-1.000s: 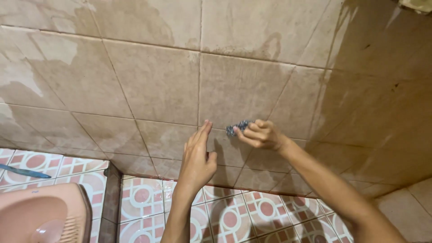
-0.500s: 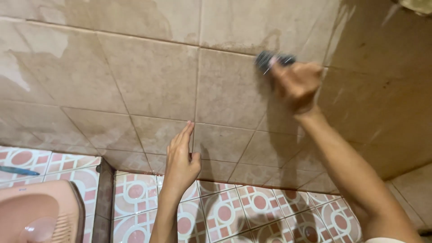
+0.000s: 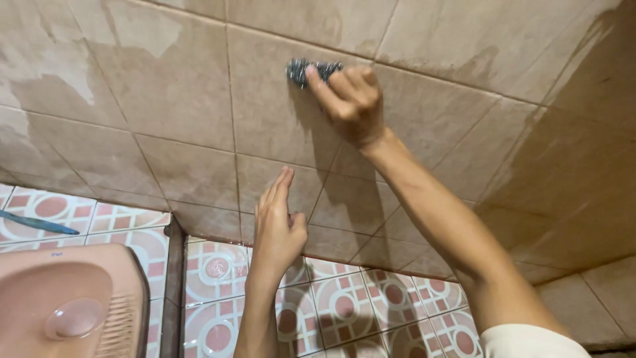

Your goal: Clean the bathroom walls and floor using a brush and water.

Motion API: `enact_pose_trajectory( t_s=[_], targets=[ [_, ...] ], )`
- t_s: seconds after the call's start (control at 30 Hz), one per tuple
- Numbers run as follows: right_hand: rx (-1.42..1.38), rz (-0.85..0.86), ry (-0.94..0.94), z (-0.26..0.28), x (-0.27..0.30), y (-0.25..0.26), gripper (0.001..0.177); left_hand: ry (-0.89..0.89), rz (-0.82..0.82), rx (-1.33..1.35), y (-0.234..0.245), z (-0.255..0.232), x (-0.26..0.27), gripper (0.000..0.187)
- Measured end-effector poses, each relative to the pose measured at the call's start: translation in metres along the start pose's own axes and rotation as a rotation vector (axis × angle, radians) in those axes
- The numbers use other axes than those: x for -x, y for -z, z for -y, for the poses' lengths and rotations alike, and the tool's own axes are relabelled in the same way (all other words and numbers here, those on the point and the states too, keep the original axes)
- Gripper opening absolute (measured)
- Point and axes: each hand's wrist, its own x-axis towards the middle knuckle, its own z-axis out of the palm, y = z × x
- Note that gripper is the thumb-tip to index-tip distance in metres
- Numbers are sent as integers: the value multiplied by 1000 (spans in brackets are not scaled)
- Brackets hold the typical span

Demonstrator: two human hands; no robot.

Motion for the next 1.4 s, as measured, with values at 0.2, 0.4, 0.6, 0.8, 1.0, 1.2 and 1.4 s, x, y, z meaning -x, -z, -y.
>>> enact_pose_trajectory(
  t_s=[0.2, 0.4, 0.6, 0.8, 1.0, 1.2, 1.4],
  targets=[
    [-126, 126, 237, 50, 113, -25, 26, -46, 51, 15, 38, -6, 2, 77],
    [76, -55, 35, -35, -24, 11, 17, -3, 67, 69, 38, 23, 2, 77],
    [-102, 246, 334, 31, 100, -2, 27, -51, 133, 31, 38, 23, 1, 78],
    [87, -43, 19, -37, -21, 10, 9, -8, 45, -28, 51, 35, 6, 77],
    [-199, 152, 203, 57, 111, -27, 24, -50, 78, 27, 37, 16, 1, 77],
    [40, -71, 34, -26, -8, -28, 7, 36, 3, -23, 37, 39, 8, 76],
    [-32, 12, 218, 65, 94, -64, 22, -24, -8, -8, 19, 25, -6, 78]
  ],
)
